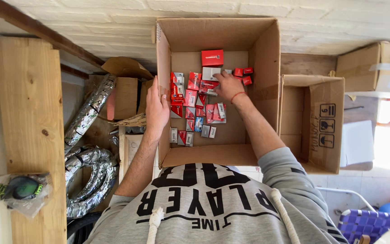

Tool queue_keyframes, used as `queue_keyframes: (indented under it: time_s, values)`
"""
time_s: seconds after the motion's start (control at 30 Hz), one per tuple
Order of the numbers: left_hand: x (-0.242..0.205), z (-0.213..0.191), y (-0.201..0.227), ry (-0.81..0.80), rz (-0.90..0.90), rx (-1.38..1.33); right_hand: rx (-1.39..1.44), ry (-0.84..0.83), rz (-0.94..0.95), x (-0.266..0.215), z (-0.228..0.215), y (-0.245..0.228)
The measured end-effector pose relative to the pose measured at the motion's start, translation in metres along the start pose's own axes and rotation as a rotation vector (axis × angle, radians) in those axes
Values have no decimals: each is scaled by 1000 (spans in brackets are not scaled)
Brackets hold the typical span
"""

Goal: The person picks up several small red boxes from a larger cardboard box, opens one to reveal its contents including a plastic-wrapped item and a cable, and then places it on a shelf alongside other similar boxes.

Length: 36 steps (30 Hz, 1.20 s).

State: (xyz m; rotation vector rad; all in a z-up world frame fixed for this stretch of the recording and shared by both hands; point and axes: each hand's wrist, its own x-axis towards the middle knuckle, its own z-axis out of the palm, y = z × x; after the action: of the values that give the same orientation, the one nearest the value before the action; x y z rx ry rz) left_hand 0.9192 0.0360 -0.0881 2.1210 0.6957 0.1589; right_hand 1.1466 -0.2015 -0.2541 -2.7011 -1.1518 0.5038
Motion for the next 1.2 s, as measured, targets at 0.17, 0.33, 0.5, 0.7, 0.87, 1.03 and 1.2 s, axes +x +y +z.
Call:
queue_keyframes:
  time_s: [0.17, 0.33, 0.5, 0.7, 0.87, 1.03, 1.2]
  values:
    - [1, 2, 0, 27, -13, 1, 148, -91, 87, 16, 82, 10]
    - [2, 3, -2, 38, 9, -24, 135, -103, 127, 23, 95, 15]
    - [3, 3, -8, 37, 15, -34, 213, -54, 135, 8, 37, -3]
    - [3, 1, -5, 144, 140, 41, 553, 27, 160, -36, -84, -41]
    - [-17, -8, 21, 62, 261, -102, 868, 186, -94, -83, -145, -64]
    - [-45, -28, 62, -213, 282, -327, 1066, 179, -210, -132, -170, -103]
    - [-63, -34, 53, -298, 439, -221, 1318, 283, -229, -170, -150, -128]
